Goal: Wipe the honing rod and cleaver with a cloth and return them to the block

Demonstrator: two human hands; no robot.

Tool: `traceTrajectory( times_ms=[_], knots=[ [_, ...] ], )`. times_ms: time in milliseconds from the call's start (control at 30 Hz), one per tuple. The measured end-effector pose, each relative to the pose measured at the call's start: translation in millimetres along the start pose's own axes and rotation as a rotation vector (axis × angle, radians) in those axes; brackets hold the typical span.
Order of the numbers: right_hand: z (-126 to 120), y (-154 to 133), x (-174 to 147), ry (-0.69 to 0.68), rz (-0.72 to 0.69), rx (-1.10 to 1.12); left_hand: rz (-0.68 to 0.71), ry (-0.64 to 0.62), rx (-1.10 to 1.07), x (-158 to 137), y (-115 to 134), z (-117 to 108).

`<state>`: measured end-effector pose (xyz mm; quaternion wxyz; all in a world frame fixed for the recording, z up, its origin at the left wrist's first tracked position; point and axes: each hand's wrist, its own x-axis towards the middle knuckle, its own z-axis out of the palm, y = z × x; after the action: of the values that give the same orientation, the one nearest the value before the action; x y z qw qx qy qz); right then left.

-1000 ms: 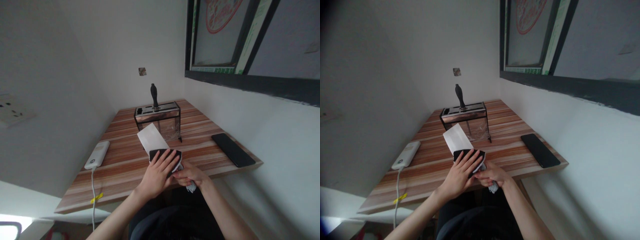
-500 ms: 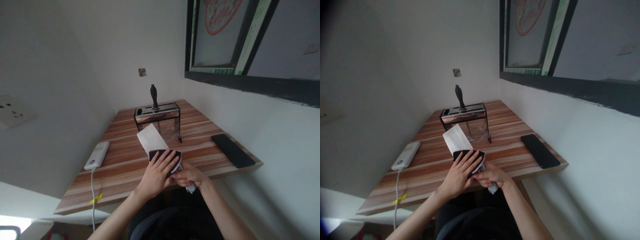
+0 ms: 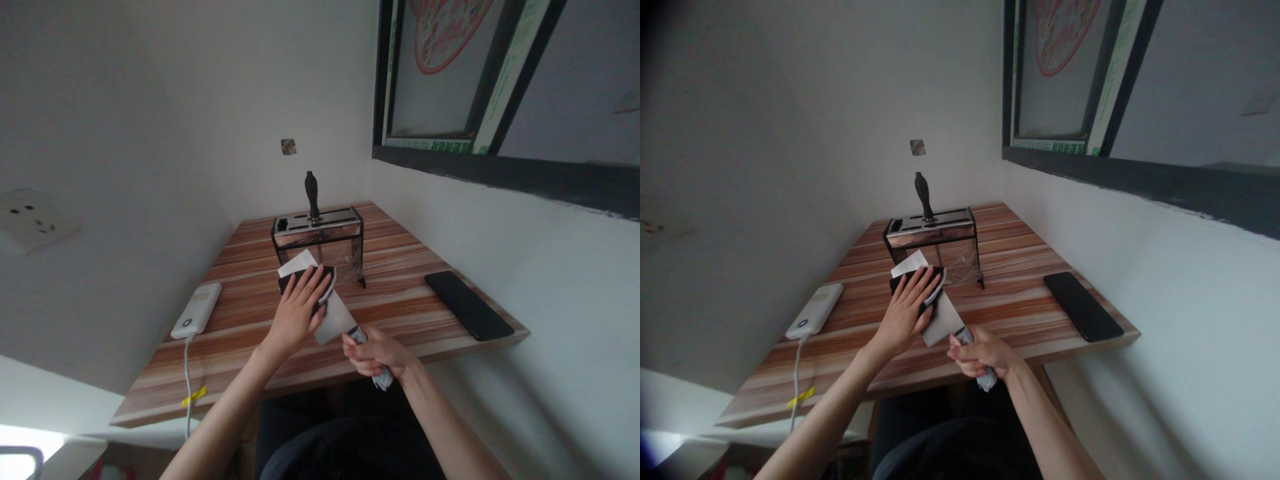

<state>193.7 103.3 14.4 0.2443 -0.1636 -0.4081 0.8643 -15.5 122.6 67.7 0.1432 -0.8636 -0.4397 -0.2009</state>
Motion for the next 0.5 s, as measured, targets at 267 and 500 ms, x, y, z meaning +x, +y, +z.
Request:
traceTrajectory(
  times_ms=[267, 500],
  knots=[
    [1.4, -0.7, -0.8, 0.001, 0.003, -0.021, -0.111, 0.083, -0.025, 20.9, -25.5, -7.5],
    [-1.7, 0.9, -0.9, -0.016, 0.006, 0.007, -0.125, 0.077, 0.023, 18.6, -17.5, -6.4]
  ],
)
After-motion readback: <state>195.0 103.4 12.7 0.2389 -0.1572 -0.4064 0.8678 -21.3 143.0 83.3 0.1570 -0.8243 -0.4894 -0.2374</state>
